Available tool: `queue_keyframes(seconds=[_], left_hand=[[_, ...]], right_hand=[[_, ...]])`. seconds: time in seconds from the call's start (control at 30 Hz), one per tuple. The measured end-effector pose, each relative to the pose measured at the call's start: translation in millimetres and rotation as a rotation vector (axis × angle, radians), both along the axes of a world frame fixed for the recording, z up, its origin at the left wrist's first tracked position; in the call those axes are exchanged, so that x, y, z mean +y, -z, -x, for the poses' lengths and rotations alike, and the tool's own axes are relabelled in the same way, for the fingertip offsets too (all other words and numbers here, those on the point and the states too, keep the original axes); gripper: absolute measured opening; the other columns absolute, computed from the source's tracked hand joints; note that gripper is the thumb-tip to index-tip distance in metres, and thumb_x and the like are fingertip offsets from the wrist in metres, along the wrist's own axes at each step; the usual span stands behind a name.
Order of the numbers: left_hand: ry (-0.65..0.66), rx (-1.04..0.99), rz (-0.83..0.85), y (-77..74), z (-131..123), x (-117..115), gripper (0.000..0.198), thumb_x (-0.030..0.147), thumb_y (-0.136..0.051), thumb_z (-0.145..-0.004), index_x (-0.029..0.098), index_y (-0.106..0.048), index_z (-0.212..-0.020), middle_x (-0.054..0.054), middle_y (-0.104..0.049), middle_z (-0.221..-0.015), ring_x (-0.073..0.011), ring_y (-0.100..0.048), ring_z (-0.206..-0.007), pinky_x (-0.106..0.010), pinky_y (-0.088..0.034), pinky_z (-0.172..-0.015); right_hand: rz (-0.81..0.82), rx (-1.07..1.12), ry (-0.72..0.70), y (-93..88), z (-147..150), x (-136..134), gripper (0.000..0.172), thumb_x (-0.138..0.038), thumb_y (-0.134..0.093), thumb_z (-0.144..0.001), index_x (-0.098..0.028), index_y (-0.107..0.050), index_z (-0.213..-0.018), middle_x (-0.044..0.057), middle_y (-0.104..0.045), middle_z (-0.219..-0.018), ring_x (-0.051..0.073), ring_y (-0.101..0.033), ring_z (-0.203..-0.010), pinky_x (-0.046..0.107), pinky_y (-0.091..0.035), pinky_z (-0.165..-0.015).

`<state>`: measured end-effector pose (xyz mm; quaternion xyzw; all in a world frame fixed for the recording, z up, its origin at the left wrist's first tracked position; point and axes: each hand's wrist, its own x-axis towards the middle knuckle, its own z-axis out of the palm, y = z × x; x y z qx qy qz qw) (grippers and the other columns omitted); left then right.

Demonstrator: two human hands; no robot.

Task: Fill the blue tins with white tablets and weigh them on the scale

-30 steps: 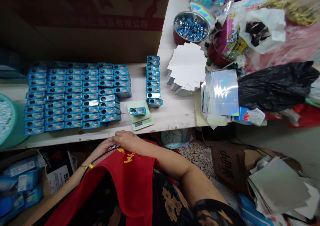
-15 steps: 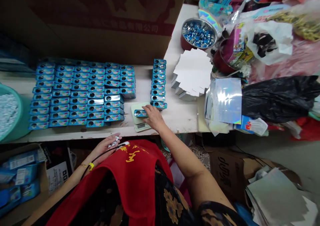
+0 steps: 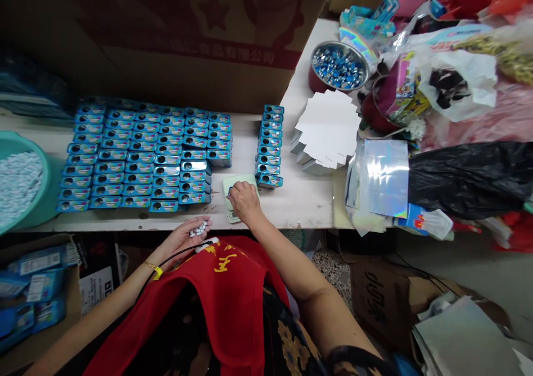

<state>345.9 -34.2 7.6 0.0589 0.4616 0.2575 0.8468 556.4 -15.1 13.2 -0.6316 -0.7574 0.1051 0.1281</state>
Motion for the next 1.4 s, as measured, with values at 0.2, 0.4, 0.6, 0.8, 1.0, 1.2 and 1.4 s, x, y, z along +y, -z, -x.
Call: queue_keyframes(seconds=[0.2, 0.4, 0.6, 0.8, 1.0, 1.2, 1.4], left_hand=[[-0.079, -0.054, 0.157, 1.6, -30, 21, 0.016, 0.018, -0.046, -0.082, 0.01, -0.06, -0.08, -0.008, -0.061, -0.07, -0.0127, -0.06, -0.065, -0.023, -0.051, -0.059], [0.003, -0.153, 0.132, -4.7, -27, 26, 0.014, 0.022, -0.049, -0.081, 0.01, -0.056, -0.076, -0.004, -0.052, -0.065, -0.0055, -0.047, -0.048, -0.012, -0.031, -0.032], [-0.065, -0.238, 0.21, -5.9, 12, 12, 0.014, 0.022, -0.043, -0.084, 0.014, -0.051, -0.077, 0.001, -0.044, -0.065, -0.0021, -0.036, -0.042, -0.011, -0.023, -0.028], [-0.221, -0.187, 0.261, -4.4, 34, 1, 0.016, 0.02, -0.037, -0.087, 0.014, -0.048, -0.076, 0.0, -0.043, -0.067, -0.0036, -0.04, -0.046, -0.012, -0.028, -0.032], [-0.218, -0.156, 0.248, 4.2, 46, -5, 0.015, 0.02, -0.037, -0.086, 0.013, -0.047, -0.077, 0.0, -0.043, -0.067, -0.0038, -0.041, -0.047, -0.012, -0.027, -0.032], [-0.246, -0.15, 0.233, 10.0, 55, -6, 0.015, 0.019, -0.037, -0.087, 0.014, -0.048, -0.078, 0.0, -0.044, -0.067, -0.0035, -0.041, -0.046, -0.012, -0.028, -0.031], [-0.302, -0.082, 0.257, 5.4, 66, -6, 0.017, 0.019, -0.037, -0.087, 0.013, -0.047, -0.075, 0.001, -0.043, -0.064, -0.0023, -0.039, -0.043, -0.011, -0.024, -0.03]], right_hand=[[-0.009, 0.307, -0.132, -20.2, 14, -10, 0.02, -0.034, -0.049, -0.083, -0.019, -0.059, -0.089, 0.005, -0.058, -0.09, 0.017, -0.049, -0.085, 0.031, -0.036, -0.075], [-0.134, 0.444, 0.194, -32.1, -39, -5, 0.024, -0.032, -0.05, -0.082, -0.019, -0.059, -0.1, 0.006, -0.06, -0.093, 0.018, -0.053, -0.09, 0.033, -0.04, -0.08], [-0.04, 0.456, 0.219, -11.6, -74, -17, 0.018, -0.027, -0.05, -0.082, -0.019, -0.061, -0.092, 0.005, -0.062, -0.086, 0.017, -0.055, -0.081, 0.031, -0.043, -0.075], [-0.01, 0.276, 0.051, 2.5, -64, -16, 0.041, -0.03, -0.059, -0.075, -0.017, -0.051, -0.113, 0.01, -0.052, -0.11, 0.023, -0.046, -0.103, 0.038, -0.039, -0.087], [0.123, 0.148, -0.002, 3.1, -52, -4, 0.056, -0.028, -0.063, -0.07, -0.018, -0.042, -0.121, 0.011, -0.045, -0.118, 0.025, -0.042, -0.105, 0.041, -0.038, -0.087], [0.168, 0.052, -0.041, 9.9, -42, 0, 0.046, -0.023, -0.06, -0.073, -0.017, -0.046, -0.116, 0.009, -0.05, -0.109, 0.024, -0.044, -0.098, 0.038, -0.04, -0.084], [0.036, 0.11, 0.009, 9.0, -30, 32, 0.037, -0.025, -0.053, -0.078, -0.017, -0.046, -0.114, 0.009, -0.052, -0.104, 0.023, -0.044, -0.095, 0.036, -0.04, -0.081]])
